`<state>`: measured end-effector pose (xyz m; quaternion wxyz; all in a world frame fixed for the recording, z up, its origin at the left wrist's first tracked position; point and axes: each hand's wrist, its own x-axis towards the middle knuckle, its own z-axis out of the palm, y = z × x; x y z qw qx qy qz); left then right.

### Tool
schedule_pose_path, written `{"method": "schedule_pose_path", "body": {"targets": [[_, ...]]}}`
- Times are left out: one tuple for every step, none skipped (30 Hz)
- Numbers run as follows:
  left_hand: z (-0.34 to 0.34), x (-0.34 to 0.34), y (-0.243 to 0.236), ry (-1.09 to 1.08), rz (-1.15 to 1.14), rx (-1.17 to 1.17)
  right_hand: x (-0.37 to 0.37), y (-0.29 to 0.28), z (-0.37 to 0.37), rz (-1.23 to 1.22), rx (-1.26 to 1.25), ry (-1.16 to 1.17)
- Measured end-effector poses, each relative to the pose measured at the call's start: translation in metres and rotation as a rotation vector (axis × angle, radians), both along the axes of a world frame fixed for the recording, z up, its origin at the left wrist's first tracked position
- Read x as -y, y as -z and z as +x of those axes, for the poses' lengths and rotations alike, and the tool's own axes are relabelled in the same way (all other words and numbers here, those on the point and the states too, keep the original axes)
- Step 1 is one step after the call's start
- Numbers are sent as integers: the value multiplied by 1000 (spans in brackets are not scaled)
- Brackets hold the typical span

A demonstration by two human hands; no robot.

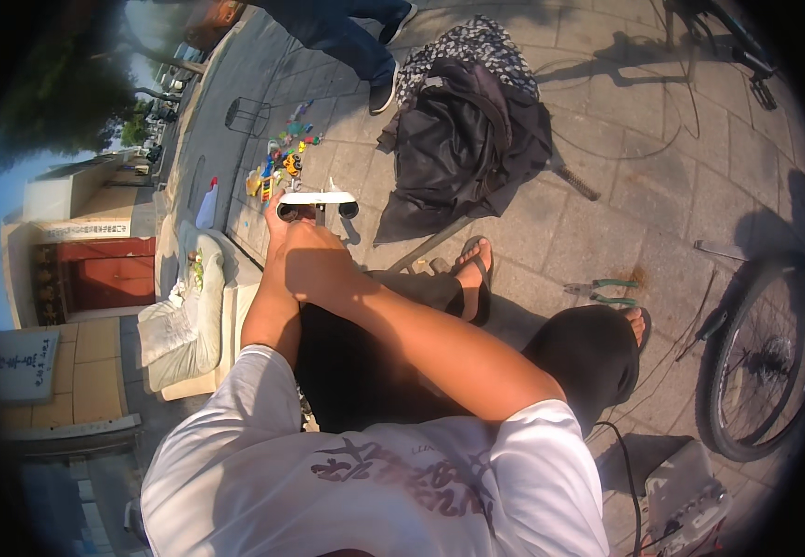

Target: The person sits on the ground and works on a white bicycle fork, using a small metal tool to adjust or clean the internal components. They repeatedly insert and remove the tool, occasionally using pliers to manipulate a small part, and inspect the fork throughout the process.

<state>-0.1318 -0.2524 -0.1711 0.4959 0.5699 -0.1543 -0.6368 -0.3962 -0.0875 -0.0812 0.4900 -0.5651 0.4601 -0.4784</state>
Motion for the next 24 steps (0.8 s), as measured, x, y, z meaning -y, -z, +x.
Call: {"method": "schedule_pose_path", "body": {"targets": [[0, 0, 1, 4, -25, 12, 4, 2, 1, 67, 226, 5], [-2, 0, 2, -53, -47, 83, 10, 5, 0, 198, 437, -26], [-5, -1, 2, -50, -80, 131, 13, 7, -2, 351, 630, -63], [-8, -1, 0, -96, -84, 135, 17, 9, -6, 475, 763, -107], [-12, -2, -3, -78, -104, 114, 19, 12, -13, 618, 876, -156], [-15, -2, -9, -83, -124, 115, 21, 14, -20, 743, 993, -211], [-19, -2, -15, -118, -181, 112, 22, 15, -27, 796, 1115, -266], [-21, -1, -25, -157, -209, 31, 22, 16, -34, 794, 1186, -283], [-24, -1, -35, -179, -247, 16, 22, 19, -43, 787, 1184, -327], [-25, -3, -46, -202, -302, 13, 19, 22, -53, 709, 1235, -430], [-26, -4, -58, -242, -344, 75, 17, 25, -61, 743, 1244, -466], [-27, -8, -71, -218, -464, 106, 15, 28, -69, 701, 1298, -561], [-29, -10, -86, -219, -555, 115, 10, 31, -76, 694, 1310, -615], [-30, -15, -102, -244, -618, 122, 6, 33, -83, 700, 1313, -645], [-32, -22, -118, -231, -687, 118, -1, 35, -88, 662, 1311, -709], [-33, -32, -136, -213, -755, 115, -7, 37, -92, 692, 1261, -687], [-35, -41, -157, -228, -816, 96, -13, 37, -95, 650, 1310, -735], [-34, -54, -178, -146, -826, 130, -19, 38, -97, 653, 1322, -735], [-37, -65, -199, -52, -909, 152, -24, 37, -98, 615, 1373, -790], [-40, -76, -218, -25, -904, 197, -29, 37, -99, 578, 1389, -844], [-44, -82, -240, 46, -984, 59, -32, 37, -99, 584, 1352, -805], [-46, -86, -263, -14, -953, -133, -37, 37, -100, 580, 1391, -788], [-47, -84, -291, -93, -857, -81, -41, 36, -100, 561, 1361, -775], [-48, -86, -315, -141, -794, -31, -45, 35, -100, 544, 1368, -766]]}}
